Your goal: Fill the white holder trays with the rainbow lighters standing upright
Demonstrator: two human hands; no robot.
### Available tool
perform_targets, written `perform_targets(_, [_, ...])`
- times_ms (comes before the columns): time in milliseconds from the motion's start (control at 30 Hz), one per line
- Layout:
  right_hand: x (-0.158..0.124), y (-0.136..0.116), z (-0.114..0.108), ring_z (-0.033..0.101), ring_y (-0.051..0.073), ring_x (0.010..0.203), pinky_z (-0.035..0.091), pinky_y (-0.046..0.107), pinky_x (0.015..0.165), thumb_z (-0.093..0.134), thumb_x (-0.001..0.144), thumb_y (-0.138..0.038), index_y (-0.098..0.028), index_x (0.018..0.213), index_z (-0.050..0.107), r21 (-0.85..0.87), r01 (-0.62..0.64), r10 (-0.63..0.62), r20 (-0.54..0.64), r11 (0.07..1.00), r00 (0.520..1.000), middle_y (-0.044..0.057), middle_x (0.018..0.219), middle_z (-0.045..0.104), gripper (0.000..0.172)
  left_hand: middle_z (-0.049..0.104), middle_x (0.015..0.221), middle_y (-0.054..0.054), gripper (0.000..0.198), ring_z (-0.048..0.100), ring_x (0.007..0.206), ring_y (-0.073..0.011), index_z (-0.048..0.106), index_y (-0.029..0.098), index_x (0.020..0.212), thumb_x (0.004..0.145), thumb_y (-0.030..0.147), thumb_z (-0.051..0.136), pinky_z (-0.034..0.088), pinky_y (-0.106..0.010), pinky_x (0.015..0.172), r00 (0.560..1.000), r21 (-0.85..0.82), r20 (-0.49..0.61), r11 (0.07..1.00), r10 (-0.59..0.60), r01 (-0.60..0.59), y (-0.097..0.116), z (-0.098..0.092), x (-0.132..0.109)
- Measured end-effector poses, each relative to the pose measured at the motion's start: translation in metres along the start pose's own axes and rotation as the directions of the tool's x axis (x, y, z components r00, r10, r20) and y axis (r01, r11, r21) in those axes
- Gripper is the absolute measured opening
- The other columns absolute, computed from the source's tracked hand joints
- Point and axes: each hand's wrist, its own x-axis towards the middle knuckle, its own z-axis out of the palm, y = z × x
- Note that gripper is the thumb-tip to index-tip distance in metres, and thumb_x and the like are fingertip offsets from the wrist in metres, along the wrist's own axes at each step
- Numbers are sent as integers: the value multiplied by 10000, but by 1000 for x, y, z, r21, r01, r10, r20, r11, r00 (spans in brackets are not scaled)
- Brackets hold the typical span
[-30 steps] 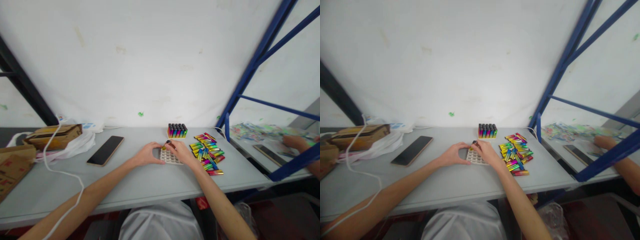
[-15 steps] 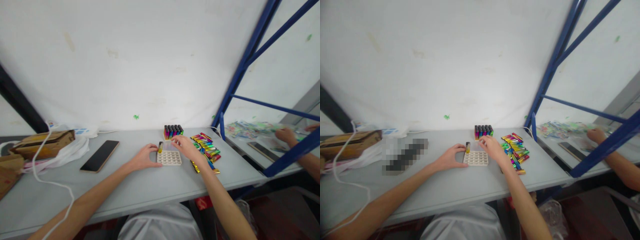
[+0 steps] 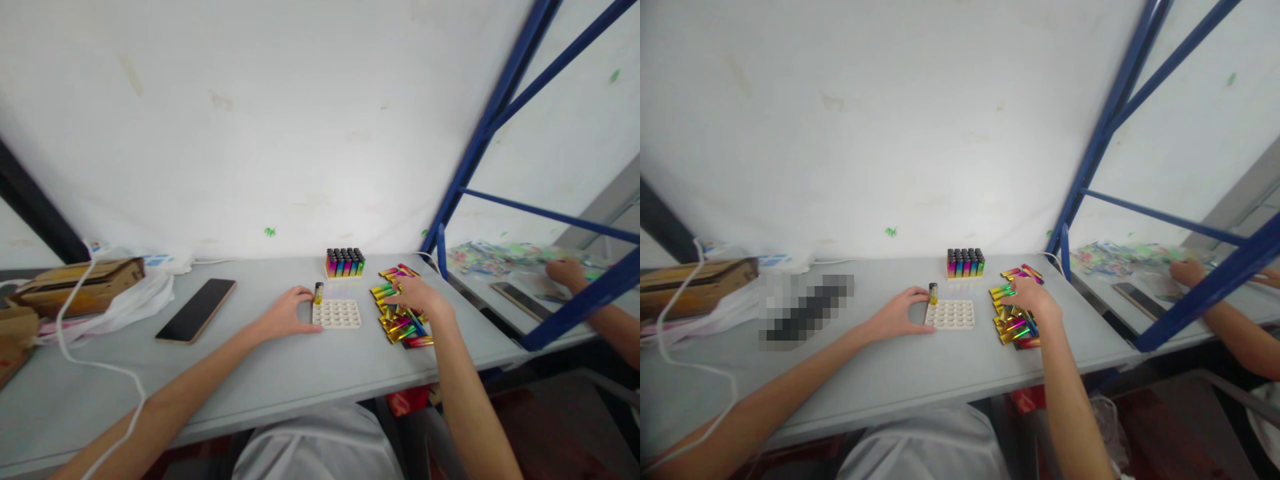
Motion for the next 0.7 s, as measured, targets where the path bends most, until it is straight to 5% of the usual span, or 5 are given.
perform_targets(233, [2, -29, 18, 746, 298, 1031, 499, 326, 808, 889, 817, -306, -148, 1125, 771, -10, 22, -23, -69, 1000, 997, 172, 1119, 802, 366, 699, 1348, -113, 738, 673, 1273, -355, 765, 224, 1227, 681, 691, 931, 503, -487, 1204, 1000, 10, 7, 1000, -14, 14, 2, 1, 0])
perform_targets(333, [6, -37, 13, 720, 250, 872, 470, 306, 753, 869, 820, -264, -165, 909, 762, 71, 118, -112, -83, 991, 990, 107, 919, 791, 171, 701, 1341, -111, 730, 673, 1271, -353, 763, 228, 1220, 684, 695, 929, 506, -489, 1199, 1000, 8, 4, 1000, -5, 5, 2, 1, 0])
perform_targets(400, [7, -41, 6, 651, 214, 729, 434, 301, 687, 813, 880, -359, -192, 716, 679, 165, 200, -181, -124, 966, 976, 44, 719, 707, 270, 701, 1338, -110, 733, 673, 1269, -354, 764, 230, 1217, 682, 701, 929, 505, -488, 1199, 1000, 6, 4, 1000, 2, -2, 2, 1, 0])
perform_targets(567, [-3, -61, -7, 589, 179, 673, 423, 276, 618, 589, 976, -641, -221, 772, 570, 544, 416, -315, -273, 729, 909, 0, 708, 643, 467, 697, 1340, -109, 737, 672, 1260, -347, 761, 232, 1232, 686, 696, 931, 496, -484, 1204, 1000, 3, 3, 1000, 3, -3, 3, 1, 0])
perform_targets(700, [-13, -90, -2, 511, 128, 563, 398, 247, 527, 581, 956, -730, -244, 964, 553, 801, 334, -291, -209, 496, 934, -38, 737, 607, 487, 703, 1307, -108, 729, 673, 1245, -346, 758, 235, 1236, 702, 704, 920, 510, -483, 1185, 1000, 9, -6, 1000, 16, -16, 3, 3, 0])
